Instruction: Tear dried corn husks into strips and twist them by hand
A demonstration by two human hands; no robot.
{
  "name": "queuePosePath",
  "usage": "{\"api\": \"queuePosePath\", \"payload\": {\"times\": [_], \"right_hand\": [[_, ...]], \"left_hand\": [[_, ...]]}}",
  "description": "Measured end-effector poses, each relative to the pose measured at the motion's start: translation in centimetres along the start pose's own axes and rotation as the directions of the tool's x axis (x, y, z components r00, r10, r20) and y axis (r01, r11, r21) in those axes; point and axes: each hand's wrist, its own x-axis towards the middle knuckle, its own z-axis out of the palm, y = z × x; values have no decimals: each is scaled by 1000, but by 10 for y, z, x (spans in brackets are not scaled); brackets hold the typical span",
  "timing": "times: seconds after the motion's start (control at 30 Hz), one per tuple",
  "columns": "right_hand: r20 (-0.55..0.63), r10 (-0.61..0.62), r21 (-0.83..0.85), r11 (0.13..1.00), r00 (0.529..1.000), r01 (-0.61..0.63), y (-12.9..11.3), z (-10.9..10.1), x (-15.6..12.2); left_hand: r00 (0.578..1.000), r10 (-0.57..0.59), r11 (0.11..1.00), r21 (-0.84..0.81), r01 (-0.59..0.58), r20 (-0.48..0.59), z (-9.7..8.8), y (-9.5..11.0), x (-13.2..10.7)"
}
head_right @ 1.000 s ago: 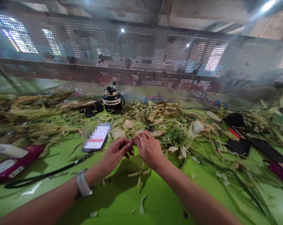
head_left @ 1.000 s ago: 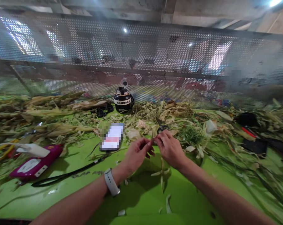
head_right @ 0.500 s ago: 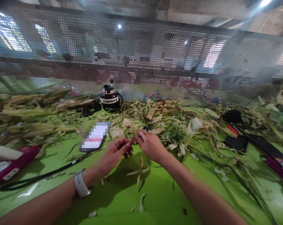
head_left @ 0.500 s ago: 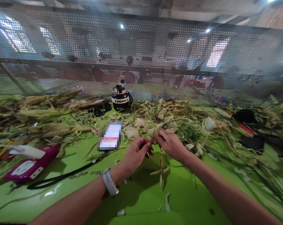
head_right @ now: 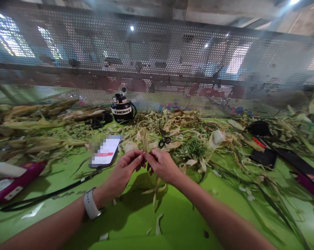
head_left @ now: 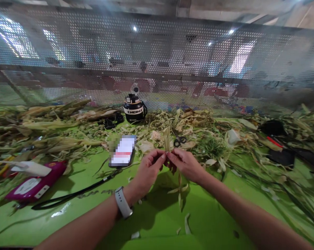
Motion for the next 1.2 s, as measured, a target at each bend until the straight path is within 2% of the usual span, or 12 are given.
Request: {"api": "queuePosePath", "payload": {"times": [0.07, 0.13, 0.4, 0.5, 0.6, 0.77, 0.9, 0.97, 1.1, 1.2], "right_hand": [[-24, 53, 123, 991, 998, -50, 5, 7, 0], [-60, 64, 161, 986, 996, -54, 8, 10, 0], [-172, -102, -137, 987, 980, 78, 4, 9, -4], [-156, -171, -228, 964, 973, 133, 3, 3, -3], [-125, -194, -273, 950, 973, 154, 4, -2, -2], [-110, -155, -219, 967, 982, 128, 7, -2, 0], [-116, -113, -132, 986, 987, 98, 6, -1, 1], [-161, -114, -146, 985, 980, 91, 5, -3, 0], [-275, -273, -274, 941, 922, 197, 6, -11, -1], [-211, -401, -350, 882, 891, 314, 8, -13, -1]], "left_hand": [[1000, 2, 1000, -21, -2, -12, 0, -1, 0], [1000, 3, 999, -33, -3, -12, 1, -1, 1], [999, -38, 984, -176, 40, 14, 2, -1, 0], [994, -91, 974, -203, 101, 61, 1, -2, 1], [994, -88, 984, -150, 97, 66, -1, -2, 3], [996, -68, 990, -123, 74, 52, -2, -1, 4], [992, -120, 959, -255, 128, 45, -1, -1, 5], [987, -152, 926, -342, 161, 51, -1, -1, 6], [978, -200, 868, -454, 202, 53, -3, 0, 8], [971, -227, 841, -488, 233, 72, -4, 0, 8]]}}
